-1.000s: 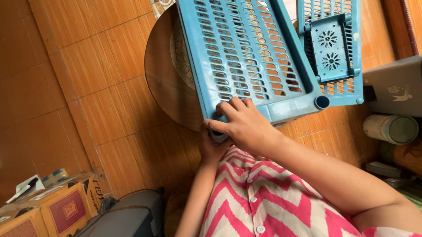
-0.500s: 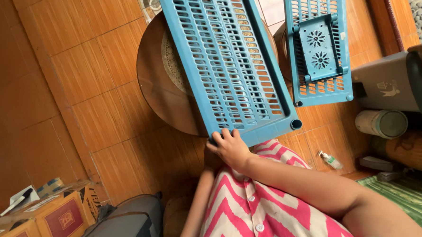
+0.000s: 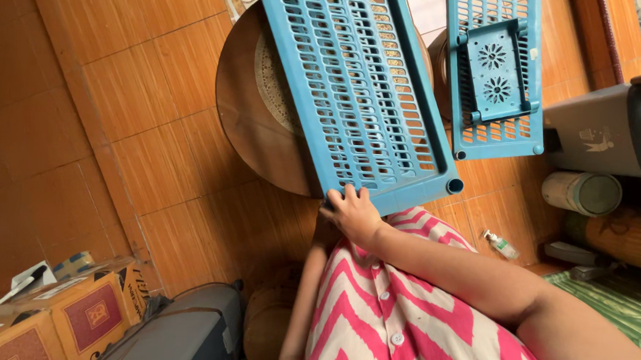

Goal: The person disassembles a blue plastic crate by hand, removing the side panels and separating the components. The crate is taken apart piece by piece and the parts are placed on a round wooden table.

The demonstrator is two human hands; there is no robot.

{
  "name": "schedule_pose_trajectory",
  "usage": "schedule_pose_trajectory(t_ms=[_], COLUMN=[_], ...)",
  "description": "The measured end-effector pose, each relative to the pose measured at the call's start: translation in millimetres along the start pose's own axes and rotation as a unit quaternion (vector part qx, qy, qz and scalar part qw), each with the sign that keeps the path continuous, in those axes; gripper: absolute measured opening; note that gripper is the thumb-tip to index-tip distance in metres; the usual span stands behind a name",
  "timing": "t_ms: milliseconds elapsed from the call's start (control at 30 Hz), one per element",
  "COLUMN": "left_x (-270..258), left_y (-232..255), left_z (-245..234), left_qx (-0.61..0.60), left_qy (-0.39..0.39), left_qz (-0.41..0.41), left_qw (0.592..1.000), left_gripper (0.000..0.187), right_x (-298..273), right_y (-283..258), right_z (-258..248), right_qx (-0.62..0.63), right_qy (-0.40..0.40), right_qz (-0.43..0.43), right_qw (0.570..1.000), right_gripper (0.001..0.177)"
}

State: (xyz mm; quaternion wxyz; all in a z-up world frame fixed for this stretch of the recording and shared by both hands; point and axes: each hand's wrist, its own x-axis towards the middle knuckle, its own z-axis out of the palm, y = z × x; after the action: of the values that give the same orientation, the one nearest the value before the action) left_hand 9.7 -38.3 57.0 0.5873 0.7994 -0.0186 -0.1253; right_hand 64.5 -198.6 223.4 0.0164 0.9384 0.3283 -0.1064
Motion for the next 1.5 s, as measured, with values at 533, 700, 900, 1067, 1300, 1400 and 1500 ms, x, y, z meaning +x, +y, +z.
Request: schedule_pose_trajectory(t_ms=[533,700,900,1067,1300,1400,1500], left_x=[-7.8,42.3,126.0,152.8,135.1,130.7,129.7], left_y=[11.1,115.6,217.4,204.4,149.5,145.7,153.0], left_z=[-30.7,-76.9,-88.8,-90.4,-109.6,-118.6,-131.2], left_qx=[-0.094,-0.35,-0.6,-0.422,-0.561,-0.546,-0.519], left_qy=[-0.156,-0.009,-0.035,-0.015,-0.072,-0.065,-0.072], left_qz=[-0.138,-0.108,-0.107,-0.096,-0.164,-0.077,-0.07], left_qw=[0.974,0.931,0.792,0.901,0.808,0.831,0.849], left_gripper=[0.066,0.053,0.065,0.061,0.067,0.065,0.067], right_x=[-11.4,-28.7,-33.2,-40.8,-62.1,-71.2,-87.3], right_y=[18.9,34.7,22.7,18.3,41.8,64.0,96.4], right_z=[-174.8,-197.2,-179.9,-165.0,-155.0,-141.1,-118.4], right_qx=[0.176,0.168,0.138,0.158,0.292,0.254,0.224], right_qy=[0.123,0.179,0.192,0.199,0.228,0.304,0.332], right_qz=[-0.027,-0.023,-0.027,-0.017,0.005,0.055,0.225], right_qw=[0.976,0.969,0.971,0.967,0.929,0.917,0.888], right_gripper=[0.057,0.058,0.053,0.059,0.064,0.056,0.046])
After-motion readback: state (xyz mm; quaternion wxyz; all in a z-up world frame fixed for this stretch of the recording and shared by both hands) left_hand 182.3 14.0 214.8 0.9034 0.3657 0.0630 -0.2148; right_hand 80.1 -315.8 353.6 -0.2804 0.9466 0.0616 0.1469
